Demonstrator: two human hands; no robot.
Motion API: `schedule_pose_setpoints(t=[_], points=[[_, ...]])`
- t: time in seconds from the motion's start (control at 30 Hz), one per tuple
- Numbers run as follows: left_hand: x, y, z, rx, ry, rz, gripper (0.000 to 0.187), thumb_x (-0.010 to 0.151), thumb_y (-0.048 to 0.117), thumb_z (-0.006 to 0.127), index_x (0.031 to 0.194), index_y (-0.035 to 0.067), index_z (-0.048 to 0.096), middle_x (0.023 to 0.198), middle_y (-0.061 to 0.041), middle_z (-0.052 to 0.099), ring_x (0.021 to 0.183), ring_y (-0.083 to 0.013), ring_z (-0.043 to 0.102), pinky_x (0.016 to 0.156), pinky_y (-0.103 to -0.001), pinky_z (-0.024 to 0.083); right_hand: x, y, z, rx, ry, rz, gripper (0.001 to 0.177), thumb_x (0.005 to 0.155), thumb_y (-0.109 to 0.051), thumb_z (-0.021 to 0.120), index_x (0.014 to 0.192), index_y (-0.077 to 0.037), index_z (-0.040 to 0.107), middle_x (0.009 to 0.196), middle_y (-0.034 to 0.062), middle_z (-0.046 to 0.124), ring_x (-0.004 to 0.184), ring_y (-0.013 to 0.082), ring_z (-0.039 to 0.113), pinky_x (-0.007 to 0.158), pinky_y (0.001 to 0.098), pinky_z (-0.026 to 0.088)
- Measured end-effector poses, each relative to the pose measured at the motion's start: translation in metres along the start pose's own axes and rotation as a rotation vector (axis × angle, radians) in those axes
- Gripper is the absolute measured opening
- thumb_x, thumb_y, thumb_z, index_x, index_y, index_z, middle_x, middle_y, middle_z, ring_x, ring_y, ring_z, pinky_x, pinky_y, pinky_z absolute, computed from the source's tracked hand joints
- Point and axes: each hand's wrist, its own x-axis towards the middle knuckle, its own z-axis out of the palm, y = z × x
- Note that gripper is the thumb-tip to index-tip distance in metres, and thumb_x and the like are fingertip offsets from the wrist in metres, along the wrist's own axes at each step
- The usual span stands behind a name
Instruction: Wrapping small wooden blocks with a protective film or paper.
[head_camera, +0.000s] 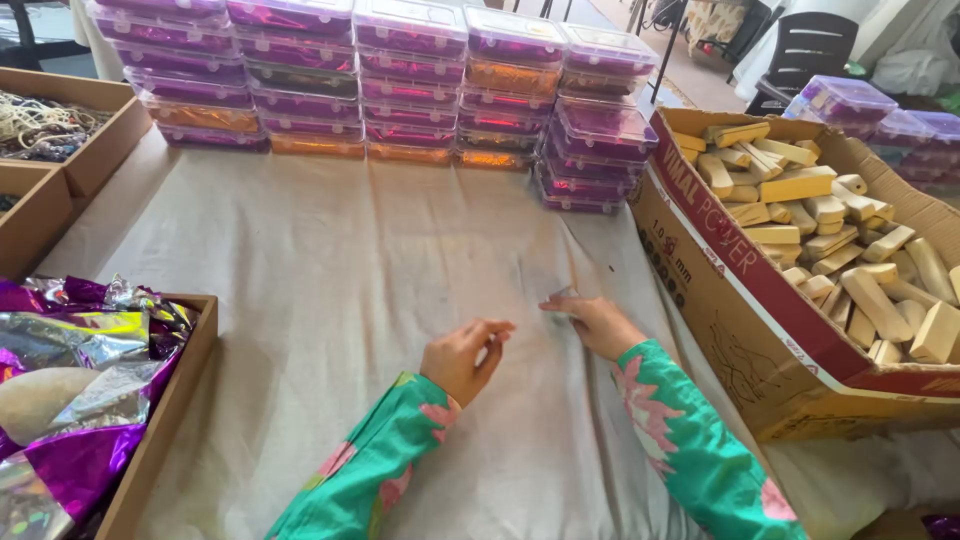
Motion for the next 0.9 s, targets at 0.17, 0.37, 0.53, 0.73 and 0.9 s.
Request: schedule_pose_setpoints(t=[0.17, 0.37, 0.53, 0.73, 0.9], points=[[0.015, 0.009, 0.002, -0.428, 0.237, -0.406, 0.042, 0.094, 0.020, 0.072, 0.132, 0.013, 0.059, 0.103, -0.003, 0.074, 0.093, -0.0146, 0.073, 0.074, -0.031, 0.060, 0.007, -0.065, 0.008, 0.712, 0.378, -0.089, 0.045, 0.095, 0.003, 0.058, 0.139, -0.003, 0.065, 0.131, 0.0141, 0.071, 0.124, 0.0219, 0.066, 0.104, 0.0317, 0.051], [-0.001, -0.044, 0.030, -0.535, 0.229, -0.641, 0.040, 0.091, 0.024, 0.082, 0.123, 0.006, 0.066, 0.106, -0.002, 0.075, 0.101, -0.0124, 0.072, 0.082, -0.030, 0.057, 0.023, -0.103, 0.046, 1.750, 0.331, 0.143, 0.047, 0.095, -0.011, 0.061, 0.142, -0.011, 0.061, 0.120, 0.0048, 0.069, 0.102, 0.0153, 0.068, 0.080, 0.0307, 0.054], [-0.006, -0.042, 0.027, -0.481, 0.218, -0.680, 0.034, 0.094, 0.025, 0.081, 0.119, 0.005, 0.070, 0.099, -0.005, 0.075, 0.093, -0.0138, 0.072, 0.080, -0.030, 0.060, 0.021, -0.113, 0.068, 1.582, 0.328, 0.190, 0.053, 0.091, -0.019, 0.064, 0.143, -0.019, 0.054, 0.127, -0.0016, 0.064, 0.105, 0.0071, 0.067, 0.083, 0.0274, 0.058], [0.013, -0.011, 0.002, -0.632, 0.320, -0.674, 0.062, 0.086, 0.011, 0.072, 0.142, 0.014, 0.046, 0.090, -0.001, 0.072, 0.083, -0.0124, 0.071, 0.074, -0.030, 0.058, 0.024, -0.060, 0.091, 1.571, 0.340, 0.156, 0.057, 0.096, -0.017, 0.074, 0.151, -0.010, 0.060, 0.113, -0.0040, 0.066, 0.094, 0.0070, 0.064, 0.072, 0.0246, 0.052], [0.005, -0.019, 0.013, -0.335, 0.192, -0.662, 0.072, 0.089, 0.013, 0.075, 0.148, 0.014, 0.034, 0.081, -0.009, 0.066, 0.073, -0.0178, 0.070, 0.067, -0.032, 0.057, 0.028, -0.055, 0.095, 1.609, 0.332, 0.220, 0.064, 0.105, -0.061, 0.040, 0.139, -0.011, 0.062, 0.117, 0.0038, 0.074, 0.096, 0.0146, 0.070, 0.067, 0.0271, 0.056]])
